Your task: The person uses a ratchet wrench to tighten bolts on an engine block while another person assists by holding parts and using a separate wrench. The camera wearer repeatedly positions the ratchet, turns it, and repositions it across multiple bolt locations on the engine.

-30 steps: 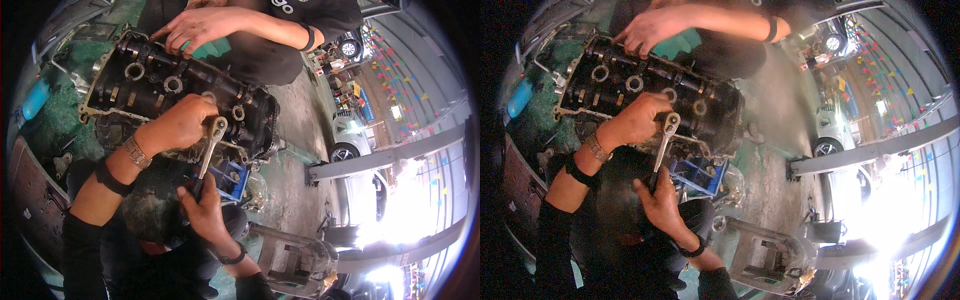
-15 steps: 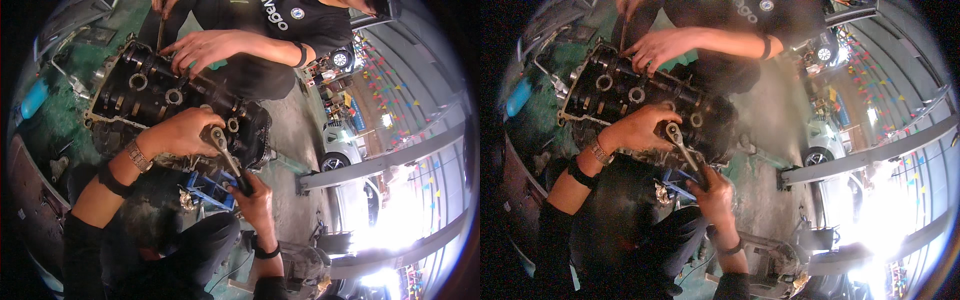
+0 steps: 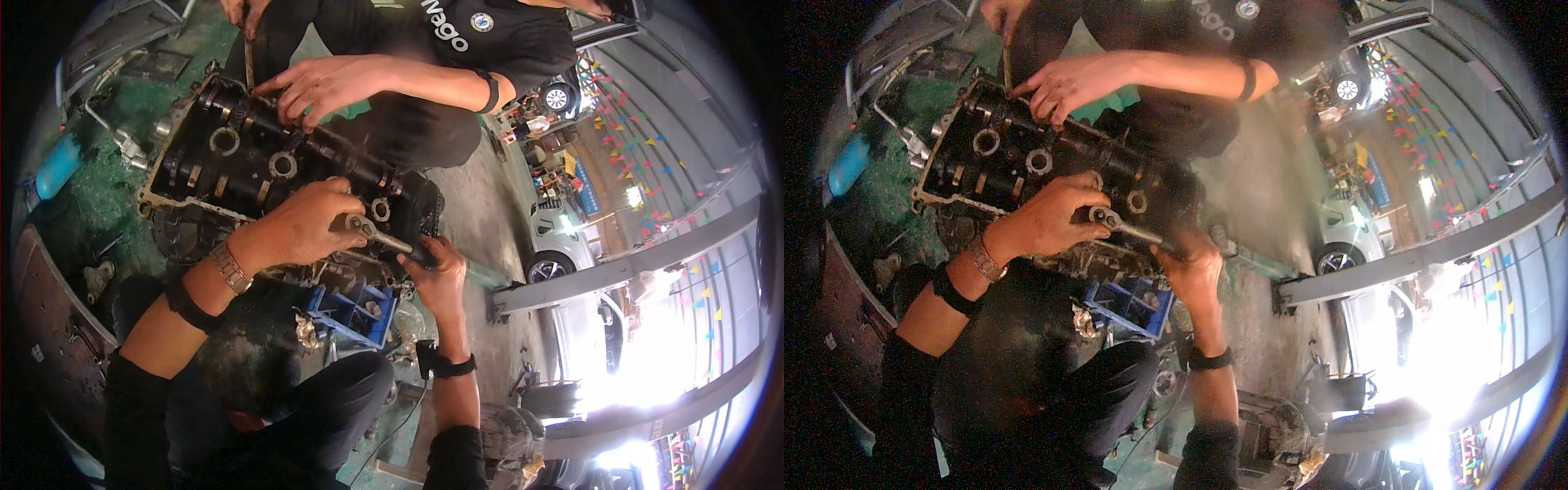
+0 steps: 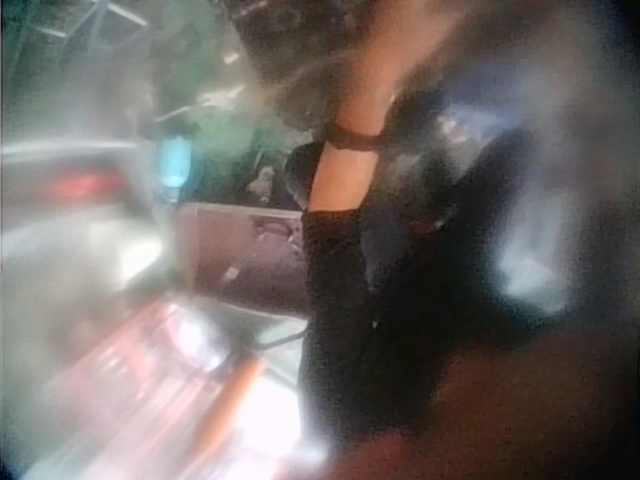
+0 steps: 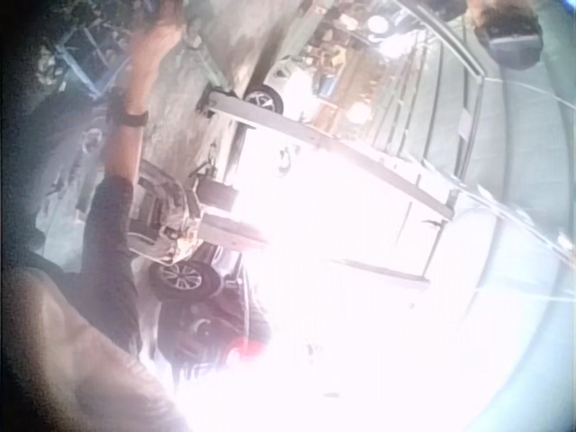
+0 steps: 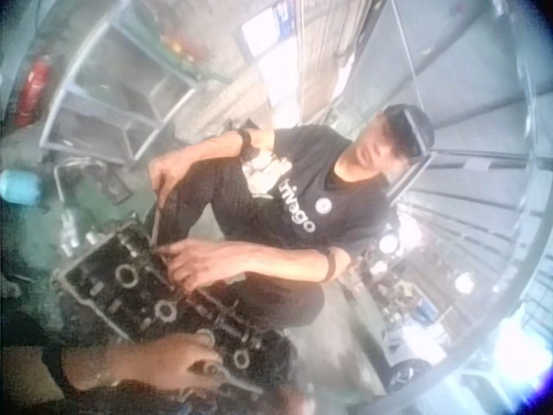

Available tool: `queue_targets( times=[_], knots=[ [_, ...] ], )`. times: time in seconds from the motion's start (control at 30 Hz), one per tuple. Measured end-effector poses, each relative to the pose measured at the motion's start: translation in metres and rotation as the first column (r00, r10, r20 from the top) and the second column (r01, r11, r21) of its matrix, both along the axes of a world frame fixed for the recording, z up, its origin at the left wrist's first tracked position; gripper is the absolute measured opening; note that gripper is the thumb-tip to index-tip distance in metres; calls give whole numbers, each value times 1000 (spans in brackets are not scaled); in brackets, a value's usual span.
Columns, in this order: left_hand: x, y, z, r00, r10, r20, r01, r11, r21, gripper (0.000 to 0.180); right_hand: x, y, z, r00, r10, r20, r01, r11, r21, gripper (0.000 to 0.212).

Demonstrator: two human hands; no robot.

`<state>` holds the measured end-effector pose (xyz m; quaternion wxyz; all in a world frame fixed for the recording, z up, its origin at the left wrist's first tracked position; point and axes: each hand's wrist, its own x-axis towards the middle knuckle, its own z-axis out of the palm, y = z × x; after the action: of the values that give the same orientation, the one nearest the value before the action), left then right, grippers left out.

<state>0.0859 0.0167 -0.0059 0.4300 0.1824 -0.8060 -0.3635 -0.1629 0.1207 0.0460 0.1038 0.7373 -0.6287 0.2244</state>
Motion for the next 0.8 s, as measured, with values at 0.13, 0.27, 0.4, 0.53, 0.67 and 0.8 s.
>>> queue_targets(
  times=[0.13, 0.27, 0.4, 0.53, 0.67, 0.8],
  knots=[
    [0, -3, -1, 1000, -24, 8, 24, 1000, -15, 35, 12, 21, -19, 986, -104, 132, 101, 994, 32, 33],
    [2, -6, 1, 999, -39, -5, 39, 999, -28, 35, 28, 45, -40, 947, -163, 275, 132, 983, 128, 36],
    [5, -9, 7, 995, -91, 27, 92, 996, -9, 35, 51, 68, -50, 939, -157, 307, 111, 980, 163, 33],
    [7, -12, 14, 980, -168, 103, 147, 973, 180, 32, 79, 79, -56, 902, -147, 406, 59, 973, 223, 41],
    [8, -13, 17, 977, -192, 95, 149, 927, 344, 34, 108, 89, -59, 895, -266, 359, 130, 924, 360, 50],
    [11, -16, 15, 960, -277, 33, 241, 884, 400, 37, 141, 81, -80, 856, -246, 455, 80, 932, 353, 62]
  ],
)
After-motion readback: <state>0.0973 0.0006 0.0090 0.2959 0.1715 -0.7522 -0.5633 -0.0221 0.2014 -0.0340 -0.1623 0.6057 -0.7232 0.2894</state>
